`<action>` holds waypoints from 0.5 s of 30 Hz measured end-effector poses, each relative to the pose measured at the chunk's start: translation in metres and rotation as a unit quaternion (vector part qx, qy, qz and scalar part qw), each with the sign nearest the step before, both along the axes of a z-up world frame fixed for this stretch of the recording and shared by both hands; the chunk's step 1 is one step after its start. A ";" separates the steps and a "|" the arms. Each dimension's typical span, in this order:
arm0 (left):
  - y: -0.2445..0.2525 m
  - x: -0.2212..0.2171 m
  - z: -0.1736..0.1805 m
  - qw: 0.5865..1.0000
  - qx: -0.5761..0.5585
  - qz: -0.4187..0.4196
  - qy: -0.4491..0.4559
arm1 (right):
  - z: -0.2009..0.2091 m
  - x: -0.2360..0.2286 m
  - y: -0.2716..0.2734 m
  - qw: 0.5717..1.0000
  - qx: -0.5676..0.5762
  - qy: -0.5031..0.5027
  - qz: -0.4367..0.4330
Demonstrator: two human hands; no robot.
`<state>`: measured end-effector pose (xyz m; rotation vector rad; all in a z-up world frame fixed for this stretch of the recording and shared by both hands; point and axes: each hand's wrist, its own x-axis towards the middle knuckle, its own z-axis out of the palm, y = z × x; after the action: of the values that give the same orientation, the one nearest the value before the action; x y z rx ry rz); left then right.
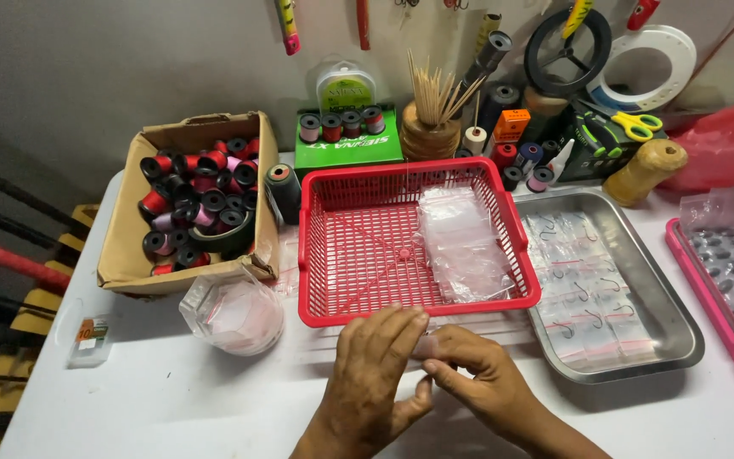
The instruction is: The person places small metal hooks into clear plastic bags on a white table. They seal each bag and place it into a metal tray. The workspace includes a red basket, a cardboard box of spools, and a pink tray of weights.
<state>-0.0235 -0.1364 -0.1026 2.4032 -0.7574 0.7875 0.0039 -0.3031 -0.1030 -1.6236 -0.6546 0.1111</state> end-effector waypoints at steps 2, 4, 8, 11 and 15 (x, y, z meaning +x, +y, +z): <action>0.000 0.002 -0.002 1.000 -0.005 -0.012 0.007 | -0.005 -0.002 0.000 1.000 -0.015 0.006 -0.002; 0.001 0.002 -0.002 1.000 -0.011 -0.022 0.015 | -0.007 -0.004 0.002 0.999 -0.029 0.014 0.000; 0.001 0.002 0.002 0.998 -0.054 -0.032 0.003 | -0.008 -0.004 0.001 1.000 -0.010 0.012 0.008; 0.002 0.003 0.002 0.998 -0.064 -0.029 0.000 | -0.009 -0.004 0.000 1.000 -0.007 0.020 -0.003; 0.003 0.004 0.006 0.998 -0.065 -0.017 -0.005 | -0.006 -0.004 0.000 1.000 0.002 0.009 -0.003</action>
<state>-0.0194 -0.1329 -0.0967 2.2671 -0.7262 0.8108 -0.0002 -0.3035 -0.1095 -1.6192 -0.6350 0.1203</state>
